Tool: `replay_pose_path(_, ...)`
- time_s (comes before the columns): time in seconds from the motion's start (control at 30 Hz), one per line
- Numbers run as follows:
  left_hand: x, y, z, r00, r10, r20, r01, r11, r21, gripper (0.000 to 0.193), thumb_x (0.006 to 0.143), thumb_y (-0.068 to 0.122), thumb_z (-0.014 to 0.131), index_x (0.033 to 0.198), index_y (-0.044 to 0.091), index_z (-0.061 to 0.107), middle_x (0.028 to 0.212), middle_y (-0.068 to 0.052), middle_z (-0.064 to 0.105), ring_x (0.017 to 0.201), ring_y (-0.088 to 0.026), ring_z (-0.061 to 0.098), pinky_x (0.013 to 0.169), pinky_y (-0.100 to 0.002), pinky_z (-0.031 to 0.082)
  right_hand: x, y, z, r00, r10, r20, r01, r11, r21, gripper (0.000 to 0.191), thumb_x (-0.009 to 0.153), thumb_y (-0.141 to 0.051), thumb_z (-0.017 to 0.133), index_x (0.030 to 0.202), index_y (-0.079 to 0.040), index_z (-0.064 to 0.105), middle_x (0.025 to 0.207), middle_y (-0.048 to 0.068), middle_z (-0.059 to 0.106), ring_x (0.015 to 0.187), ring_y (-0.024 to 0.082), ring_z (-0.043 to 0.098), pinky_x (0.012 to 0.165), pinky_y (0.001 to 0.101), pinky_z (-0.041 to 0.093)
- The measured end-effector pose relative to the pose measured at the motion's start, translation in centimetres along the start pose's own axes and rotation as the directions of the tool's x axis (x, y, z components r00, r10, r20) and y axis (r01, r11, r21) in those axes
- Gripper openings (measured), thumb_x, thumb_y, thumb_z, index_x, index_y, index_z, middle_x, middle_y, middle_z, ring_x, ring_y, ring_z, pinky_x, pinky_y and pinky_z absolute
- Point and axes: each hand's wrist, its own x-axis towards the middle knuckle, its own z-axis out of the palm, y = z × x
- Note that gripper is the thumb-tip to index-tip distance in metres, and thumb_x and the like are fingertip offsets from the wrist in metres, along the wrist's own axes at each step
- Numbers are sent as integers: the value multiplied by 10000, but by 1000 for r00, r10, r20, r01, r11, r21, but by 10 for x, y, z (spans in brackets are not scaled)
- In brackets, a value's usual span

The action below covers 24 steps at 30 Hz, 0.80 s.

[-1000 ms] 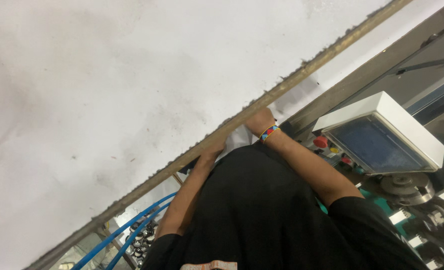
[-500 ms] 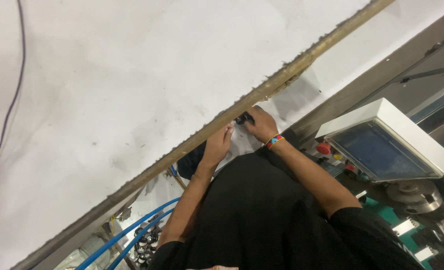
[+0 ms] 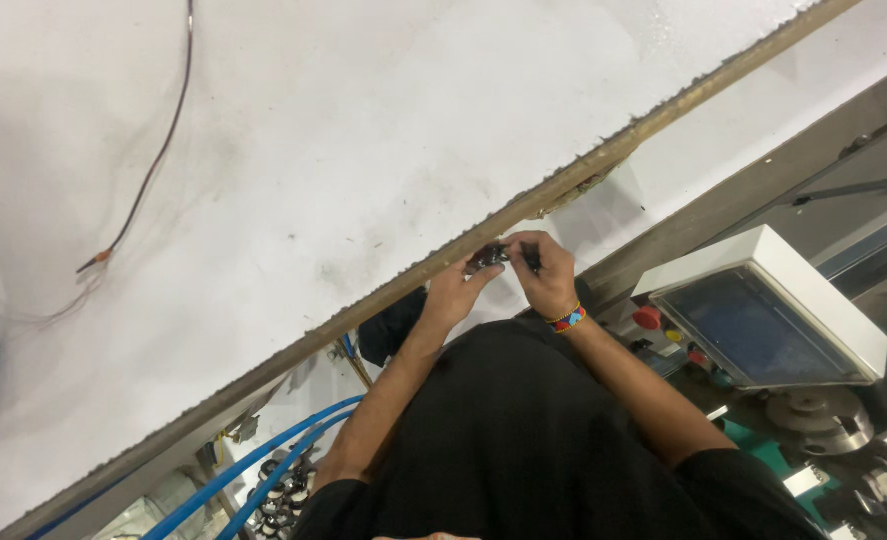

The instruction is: The person sits at a factory workbench assembling small black lamp holder components. They pick up a holder, thread and press the wire into it by hand, and use pliers to crimp or secure the terminal, placing finished units with a pile of completed holders on the bench.

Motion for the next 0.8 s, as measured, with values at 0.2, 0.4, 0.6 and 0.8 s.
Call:
replay_pose_path(0.2,-19,3,-7,919,374,-126,-317,889,331,381,918,187,740,1283,80,710,1162,-141,748,1010,-274,721,864,-381,572,0,-22,0,980,200,-7,-198,971,137,172,957,-5,693,1093,-2,588,991,24,712,720,27,571,627,211,495)
replay_pose_path(0.4,-11,-24,-23,898,332,-289,-203,895,396,196,936,139,776,1108,47,756,1005,-147,778,905,-281,737,801,-398,578,6,-25,6,967,235,93,-227,969,-93,176,971,-95,730,1116,-18,665,861,65,663,724,91,578,643,269,485)
replay_pose_path(0.6,-8,-39,-36,932,301,-200,-313,950,-27,230,981,87,717,1181,-26,720,1106,-144,758,1016,-229,715,891,-362,576,12,-53,4,964,-110,241,182,936,-301,199,984,-54,660,1170,10,625,1026,156,652,844,326,660,721,389,523)
replay_pose_path(0.8,-14,-14,-34,995,-37,-95,2,938,-347,208,918,71,759,1097,-35,756,950,-113,759,911,-183,694,838,-337,560,19,-83,5,944,-248,217,322,832,-451,236,901,-44,735,1129,-51,677,1000,108,682,792,300,683,659,398,537)
